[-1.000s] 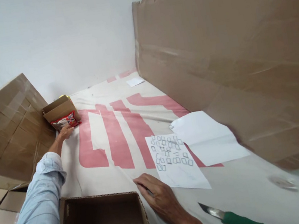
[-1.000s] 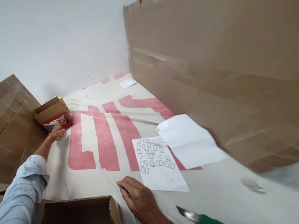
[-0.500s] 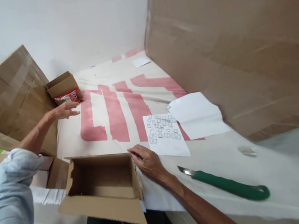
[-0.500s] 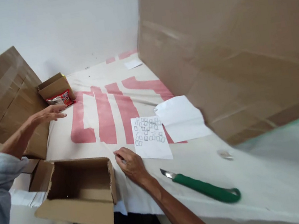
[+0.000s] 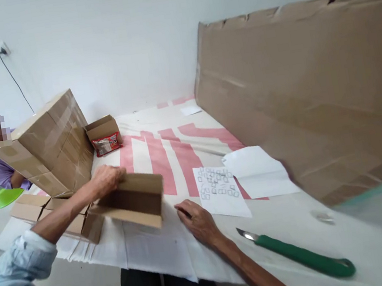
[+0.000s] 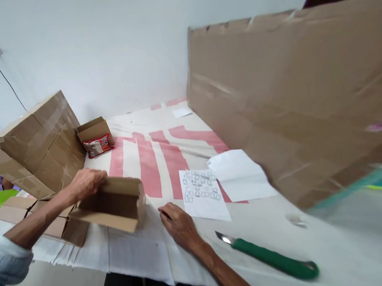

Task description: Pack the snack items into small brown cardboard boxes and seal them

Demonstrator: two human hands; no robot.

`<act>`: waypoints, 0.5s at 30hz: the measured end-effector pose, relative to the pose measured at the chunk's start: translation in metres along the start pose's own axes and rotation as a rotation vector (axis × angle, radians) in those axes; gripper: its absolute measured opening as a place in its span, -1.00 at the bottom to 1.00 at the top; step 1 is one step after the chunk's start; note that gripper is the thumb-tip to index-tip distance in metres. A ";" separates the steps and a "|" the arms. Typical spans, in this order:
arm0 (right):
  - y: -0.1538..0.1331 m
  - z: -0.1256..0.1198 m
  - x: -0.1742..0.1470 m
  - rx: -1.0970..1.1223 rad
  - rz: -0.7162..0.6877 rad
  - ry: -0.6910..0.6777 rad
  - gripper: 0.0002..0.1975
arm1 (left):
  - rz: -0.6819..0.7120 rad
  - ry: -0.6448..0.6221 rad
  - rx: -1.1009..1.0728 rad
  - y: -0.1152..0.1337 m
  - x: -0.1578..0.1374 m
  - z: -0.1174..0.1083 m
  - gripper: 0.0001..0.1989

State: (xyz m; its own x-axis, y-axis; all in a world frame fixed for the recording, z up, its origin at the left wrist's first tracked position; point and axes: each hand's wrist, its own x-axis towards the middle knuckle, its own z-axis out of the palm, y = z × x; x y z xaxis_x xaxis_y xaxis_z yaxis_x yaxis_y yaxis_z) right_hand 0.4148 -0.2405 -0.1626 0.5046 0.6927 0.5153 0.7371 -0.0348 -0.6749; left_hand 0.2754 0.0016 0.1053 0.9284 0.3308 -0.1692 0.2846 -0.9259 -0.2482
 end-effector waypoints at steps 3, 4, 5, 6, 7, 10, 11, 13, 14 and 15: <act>0.002 -0.001 0.000 0.012 -0.005 0.005 -0.82 | -0.139 0.063 0.037 -0.053 0.055 -0.013 -0.71; 0.003 -0.001 0.001 0.015 -0.004 0.008 -0.82 | -0.187 0.081 0.044 -0.069 0.072 -0.015 -0.70; 0.003 -0.001 0.001 0.016 -0.002 0.009 -0.81 | -0.233 0.099 0.047 -0.085 0.087 -0.016 -0.70; 0.003 -0.001 0.002 0.014 -0.001 0.010 -0.81 | -0.273 0.119 0.045 -0.099 0.100 -0.017 -0.71; 0.003 -0.001 0.003 0.011 0.000 0.011 -0.81 | -0.310 0.142 0.042 -0.110 0.112 -0.017 -0.72; 0.003 0.000 0.007 -0.008 0.004 0.019 -0.79 | -0.393 0.251 0.029 -0.129 0.136 -0.021 -0.71; 0.002 0.000 0.008 -0.012 0.007 0.024 -0.79 | -0.407 0.304 0.026 -0.129 0.139 -0.022 -0.69; 0.001 -0.001 0.009 -0.014 0.015 0.032 -0.78 | -0.395 0.412 0.022 -0.122 0.139 -0.021 -0.65; 0.000 -0.002 0.010 -0.014 0.019 0.035 -0.78 | -0.365 0.446 0.014 -0.116 0.137 -0.017 -0.65; -0.001 -0.003 0.010 -0.016 0.023 0.037 -0.78 | -0.322 0.451 -0.006 -0.108 0.134 -0.010 -0.66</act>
State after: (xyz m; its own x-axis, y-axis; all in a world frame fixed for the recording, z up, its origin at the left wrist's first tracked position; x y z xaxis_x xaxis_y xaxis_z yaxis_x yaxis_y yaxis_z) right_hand 0.4205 -0.2353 -0.1556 0.5373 0.6647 0.5191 0.7320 -0.0619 -0.6785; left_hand 0.3711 0.1439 0.1188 0.8038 0.4878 0.3404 0.5715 -0.7920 -0.2145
